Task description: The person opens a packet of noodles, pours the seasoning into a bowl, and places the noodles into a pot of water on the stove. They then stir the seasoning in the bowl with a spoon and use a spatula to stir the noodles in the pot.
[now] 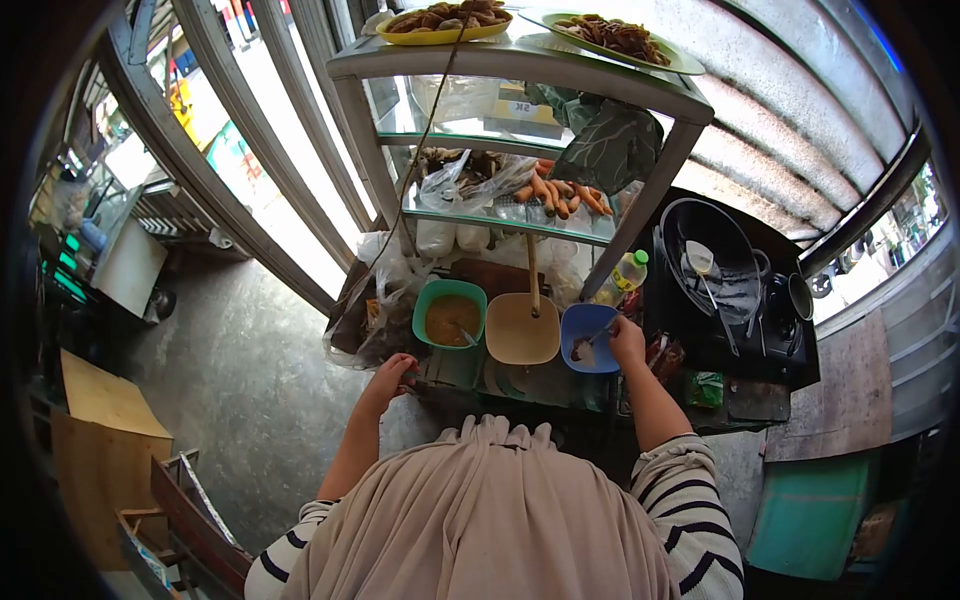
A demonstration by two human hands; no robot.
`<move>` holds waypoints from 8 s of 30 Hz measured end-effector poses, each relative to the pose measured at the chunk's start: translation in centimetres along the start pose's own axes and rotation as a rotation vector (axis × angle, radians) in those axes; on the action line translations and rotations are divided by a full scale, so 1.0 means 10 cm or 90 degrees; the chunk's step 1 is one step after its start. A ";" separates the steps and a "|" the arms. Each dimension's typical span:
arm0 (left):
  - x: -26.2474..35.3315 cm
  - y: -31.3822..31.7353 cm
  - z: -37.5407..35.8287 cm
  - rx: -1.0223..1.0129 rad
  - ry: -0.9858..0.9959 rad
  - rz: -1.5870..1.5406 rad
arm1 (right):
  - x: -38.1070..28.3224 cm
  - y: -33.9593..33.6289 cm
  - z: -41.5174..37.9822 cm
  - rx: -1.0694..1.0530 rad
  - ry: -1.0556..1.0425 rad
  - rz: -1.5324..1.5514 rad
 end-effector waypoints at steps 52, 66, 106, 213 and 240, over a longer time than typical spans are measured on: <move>0.10 0.20 0.02 -0.054 0.086 0.090 | -0.30 -0.03 0.02 -0.171 -0.063 -0.225; 0.05 0.16 -0.03 -0.046 0.075 0.083 | -0.40 -0.08 0.07 -0.326 -0.133 -0.221; 0.19 0.27 -0.04 -0.083 0.098 0.088 | 0.25 -0.09 0.25 -0.148 0.180 0.333; -0.37 4.99 -1.72 0.053 0.783 0.152 | 4.22 -2.05 -3.12 -0.023 0.808 0.783; 0.09 5.14 -1.10 0.097 0.546 0.120 | 4.38 -1.50 -1.39 -0.152 0.816 0.783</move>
Point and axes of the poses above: each hand's wrist, its own z-axis towards the middle knuckle, its own y-axis out of the palm, x = y × z, the point moved 3 cm from there along z, towards the middle knuckle, and after that the axes turned 14 degrees about x, right-handed, at the moved point
